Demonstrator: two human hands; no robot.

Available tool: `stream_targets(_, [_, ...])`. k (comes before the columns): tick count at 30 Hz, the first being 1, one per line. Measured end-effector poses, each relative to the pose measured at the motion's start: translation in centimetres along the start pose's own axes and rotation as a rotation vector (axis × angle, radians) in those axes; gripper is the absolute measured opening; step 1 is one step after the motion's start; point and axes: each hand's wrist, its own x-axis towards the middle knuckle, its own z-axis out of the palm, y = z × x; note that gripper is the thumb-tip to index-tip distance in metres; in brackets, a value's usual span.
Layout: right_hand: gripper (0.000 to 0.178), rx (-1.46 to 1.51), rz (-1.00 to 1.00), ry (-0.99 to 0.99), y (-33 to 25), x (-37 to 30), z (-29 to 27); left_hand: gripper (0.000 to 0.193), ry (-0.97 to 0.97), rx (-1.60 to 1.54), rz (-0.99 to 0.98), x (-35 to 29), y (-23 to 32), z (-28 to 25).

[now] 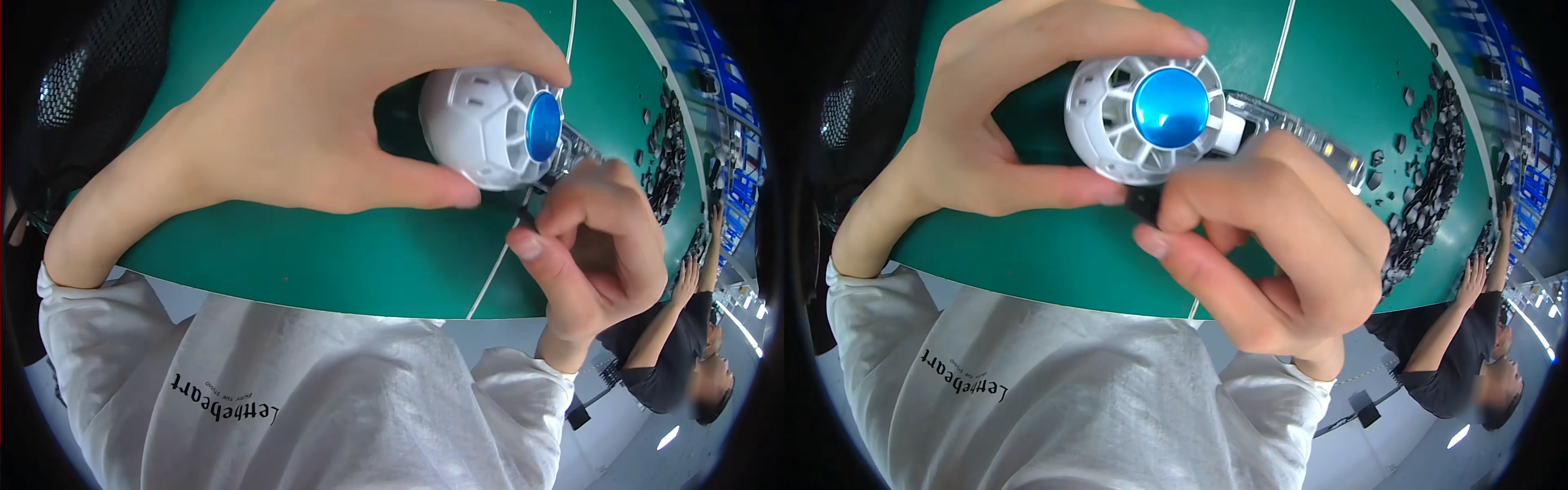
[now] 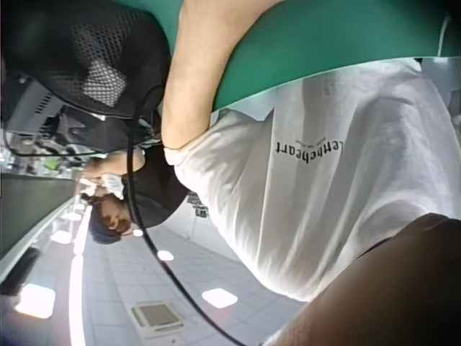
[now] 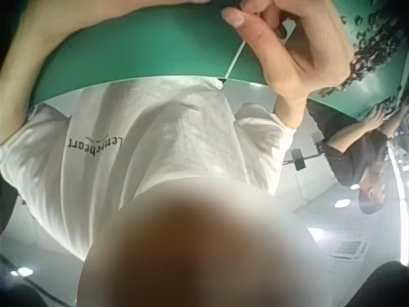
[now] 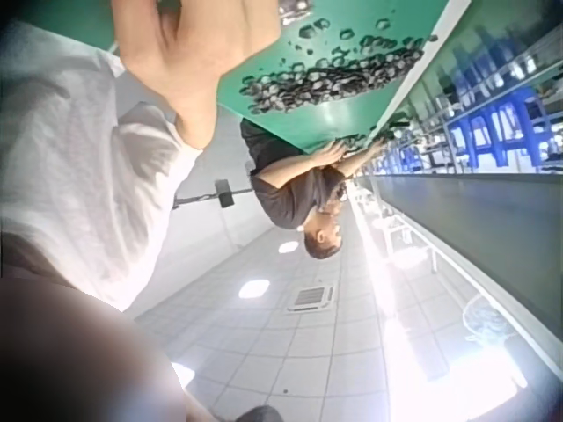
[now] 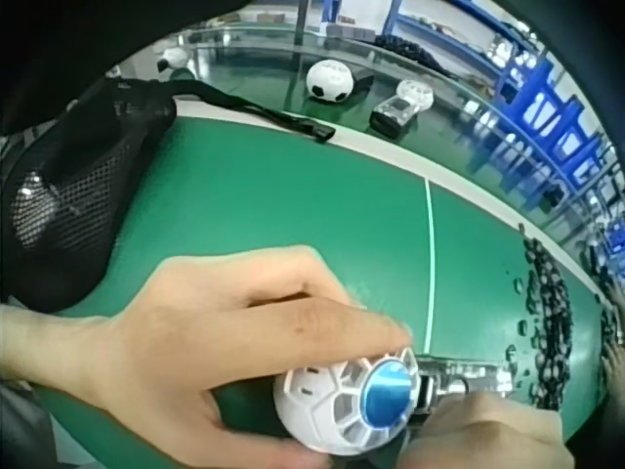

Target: Assembling small plastic components onto a PCB and housing unit at an assembly line station.

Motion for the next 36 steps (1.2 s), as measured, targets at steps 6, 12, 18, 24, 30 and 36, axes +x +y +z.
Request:
stream_targets(6, [0.017, -0.104, 0.085, 0.025, -0.7, -0.8, 1.8, 0.067, -0.049, 0.051, 0.026, -0.6, 0.0, -0.1])
stream_targets(12, [0.021, -0.118, -0.020, 0.163, 0.5, -1.2, 3.2, 0.049, -0.066, -0.019, 0.015, -1.0, -0.4, -0.2])
stream_targets(18, [0.025, -0.125, 0.021, 0.119, 0.3, -0.9, 2.5, 0.055, -0.039, -0.107, -0.160, -0.8, -0.1, -0.1])
stream_targets(24, [0.029, 0.023, 0.246, 0.172, -0.1, -0.7, 2.3, 0.062, -0.015, -0.209, -0.357, -0.5, 0.8, 0.3])
stream_targets(30, [0.031, 0.007, 0.243, 0.227, -0.3, -0.4, 2.3, 0.070, 0.014, -0.350, -0.486, -0.5, 1.9, 1.1])
stream_targets(36, [0.029, -0.078, 0.023, 0.164, 1.3, -1.8, 3.5, 0.075, -0.074, -0.334, -0.405, -1.0, 1.8, 1.5])
